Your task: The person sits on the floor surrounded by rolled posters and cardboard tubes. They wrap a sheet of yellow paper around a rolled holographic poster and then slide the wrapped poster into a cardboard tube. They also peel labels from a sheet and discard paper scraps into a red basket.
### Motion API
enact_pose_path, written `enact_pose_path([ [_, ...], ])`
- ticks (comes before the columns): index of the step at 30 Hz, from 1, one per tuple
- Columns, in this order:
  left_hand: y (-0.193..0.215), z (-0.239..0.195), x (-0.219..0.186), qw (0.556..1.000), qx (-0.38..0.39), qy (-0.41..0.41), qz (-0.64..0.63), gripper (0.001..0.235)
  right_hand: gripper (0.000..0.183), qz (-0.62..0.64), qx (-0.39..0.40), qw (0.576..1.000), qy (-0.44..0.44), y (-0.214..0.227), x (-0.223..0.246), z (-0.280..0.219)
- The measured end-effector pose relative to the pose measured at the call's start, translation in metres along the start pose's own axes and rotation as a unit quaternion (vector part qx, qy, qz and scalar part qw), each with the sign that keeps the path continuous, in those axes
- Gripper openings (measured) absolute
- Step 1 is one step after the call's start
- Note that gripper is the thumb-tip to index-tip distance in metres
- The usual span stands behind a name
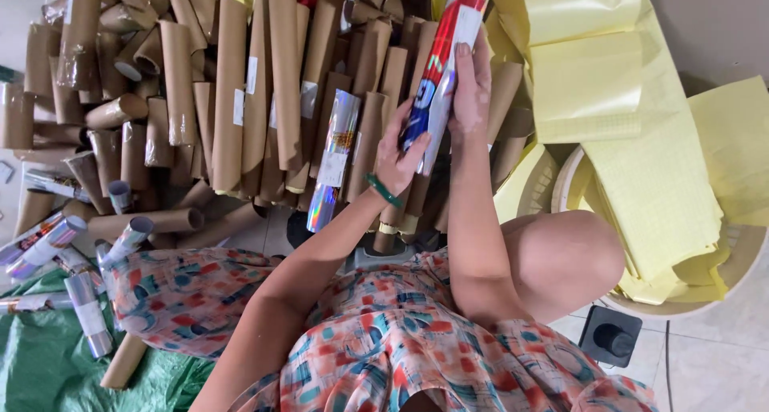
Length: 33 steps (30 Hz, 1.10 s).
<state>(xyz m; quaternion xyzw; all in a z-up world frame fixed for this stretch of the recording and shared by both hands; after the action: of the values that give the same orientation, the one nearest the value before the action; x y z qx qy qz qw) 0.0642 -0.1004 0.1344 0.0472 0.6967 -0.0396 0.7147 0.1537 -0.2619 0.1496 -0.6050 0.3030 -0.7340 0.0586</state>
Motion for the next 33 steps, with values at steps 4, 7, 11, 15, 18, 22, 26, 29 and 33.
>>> enact_pose_path([
  [4,-0.026,0.041,-0.006,0.997,-0.009,0.002,-0.076,0.066,0.068,-0.019,-0.014,1.0,-0.015,0.012,-0.001,-0.006],
  [7,-0.035,0.068,-0.009,0.999,-0.045,0.007,-0.011,0.066,0.065,-0.017,0.003,1.0,-0.021,0.025,-0.002,-0.005],
  [11,-0.046,0.095,-0.019,0.983,0.03,0.009,-0.18,0.076,0.06,0.092,0.085,0.992,-0.032,0.01,0.014,-0.007],
  [15,-0.043,0.103,-0.027,0.992,0.005,-0.027,-0.125,0.074,0.057,0.082,0.092,0.992,-0.022,0.006,0.02,-0.011],
  [18,-0.028,0.109,-0.016,0.994,-0.076,0.078,-0.007,0.074,0.056,-0.012,0.051,0.999,0.015,0.018,0.001,-0.002],
  [22,-0.018,0.113,-0.001,0.993,-0.087,0.046,-0.072,0.068,0.056,-0.055,0.011,0.998,0.014,0.013,0.004,-0.01],
  [26,-0.012,0.097,0.002,0.998,-0.034,0.035,-0.045,0.071,0.059,0.001,0.017,1.0,0.011,0.009,0.004,-0.018],
  [29,-0.004,0.084,0.013,0.999,-0.032,0.003,-0.01,0.064,0.061,0.012,0.012,1.0,0.015,0.013,0.0,-0.021],
  [33,0.02,0.067,-0.007,0.999,-0.028,0.001,-0.037,0.054,0.059,-0.073,-0.042,0.995,0.053,0.004,0.02,-0.033],
])
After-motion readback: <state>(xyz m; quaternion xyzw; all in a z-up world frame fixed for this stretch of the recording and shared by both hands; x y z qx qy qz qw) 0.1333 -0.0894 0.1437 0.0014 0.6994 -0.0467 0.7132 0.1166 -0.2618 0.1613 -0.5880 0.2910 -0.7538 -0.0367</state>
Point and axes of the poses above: each hand's wrist, its own z-axis towards the middle knuckle, its own y-axis out of the back of the hand, x = y × z, the point moved 8 cm from there along z, towards the middle knuckle, and after that the axes turned 6 degrees about y, right-handed, at the moved point
